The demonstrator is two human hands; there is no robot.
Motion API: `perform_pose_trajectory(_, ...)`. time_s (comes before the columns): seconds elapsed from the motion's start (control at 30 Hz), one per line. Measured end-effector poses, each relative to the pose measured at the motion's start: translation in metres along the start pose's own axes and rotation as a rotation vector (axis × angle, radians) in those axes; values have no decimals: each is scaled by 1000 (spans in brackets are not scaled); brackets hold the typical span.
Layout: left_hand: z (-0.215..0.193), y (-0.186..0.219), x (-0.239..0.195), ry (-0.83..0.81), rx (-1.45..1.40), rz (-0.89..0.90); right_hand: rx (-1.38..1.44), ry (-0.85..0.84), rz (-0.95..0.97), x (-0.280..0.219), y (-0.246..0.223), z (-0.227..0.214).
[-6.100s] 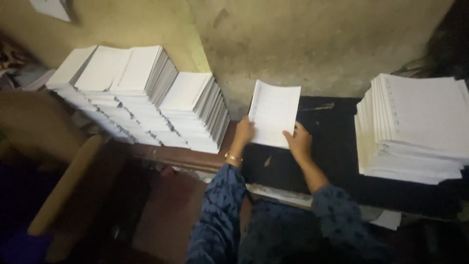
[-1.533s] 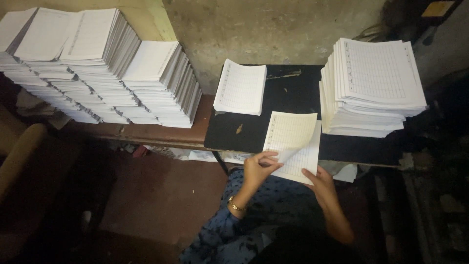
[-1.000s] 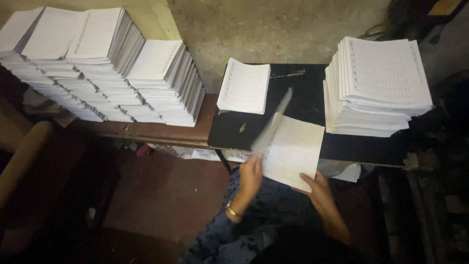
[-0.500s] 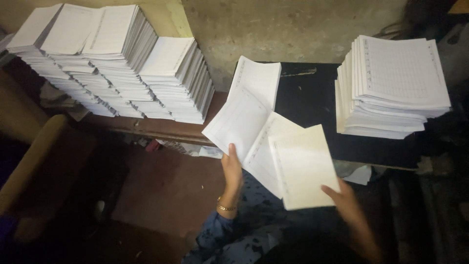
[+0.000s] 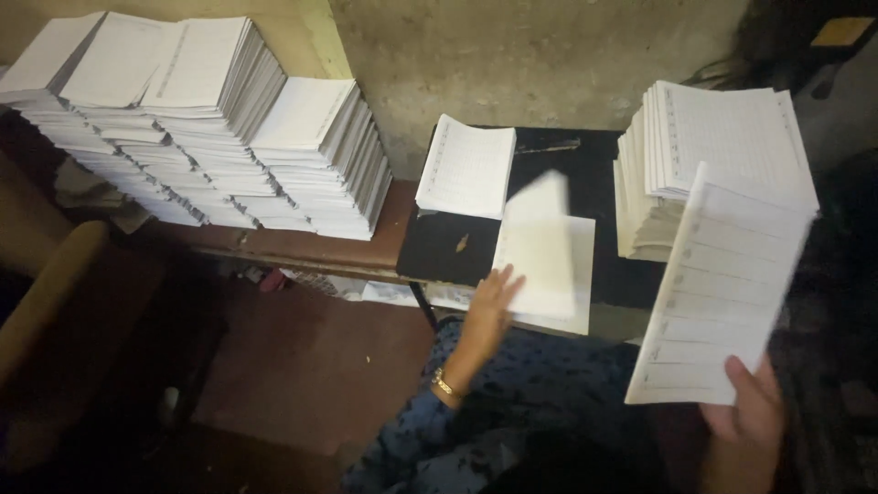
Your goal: Folding individual sheets of paper and stacking them on a table
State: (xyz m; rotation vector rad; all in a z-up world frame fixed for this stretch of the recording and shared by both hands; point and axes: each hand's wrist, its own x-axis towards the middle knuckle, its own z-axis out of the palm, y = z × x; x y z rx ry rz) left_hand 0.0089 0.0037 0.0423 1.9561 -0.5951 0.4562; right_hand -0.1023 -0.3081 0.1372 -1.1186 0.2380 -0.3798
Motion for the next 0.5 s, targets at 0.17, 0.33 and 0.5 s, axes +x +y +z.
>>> perform_pose_trajectory(0.17,5,13,1,-298,405,3,100,-79,271,38,76,15)
perform_pose_trajectory(0.33,-19,6,1,-285,221,-112,19,-101,391,55,151,40)
perform_pose_trajectory(0.5,-44,22,7,-82,131,-315,-124,-63,483,56,160,40)
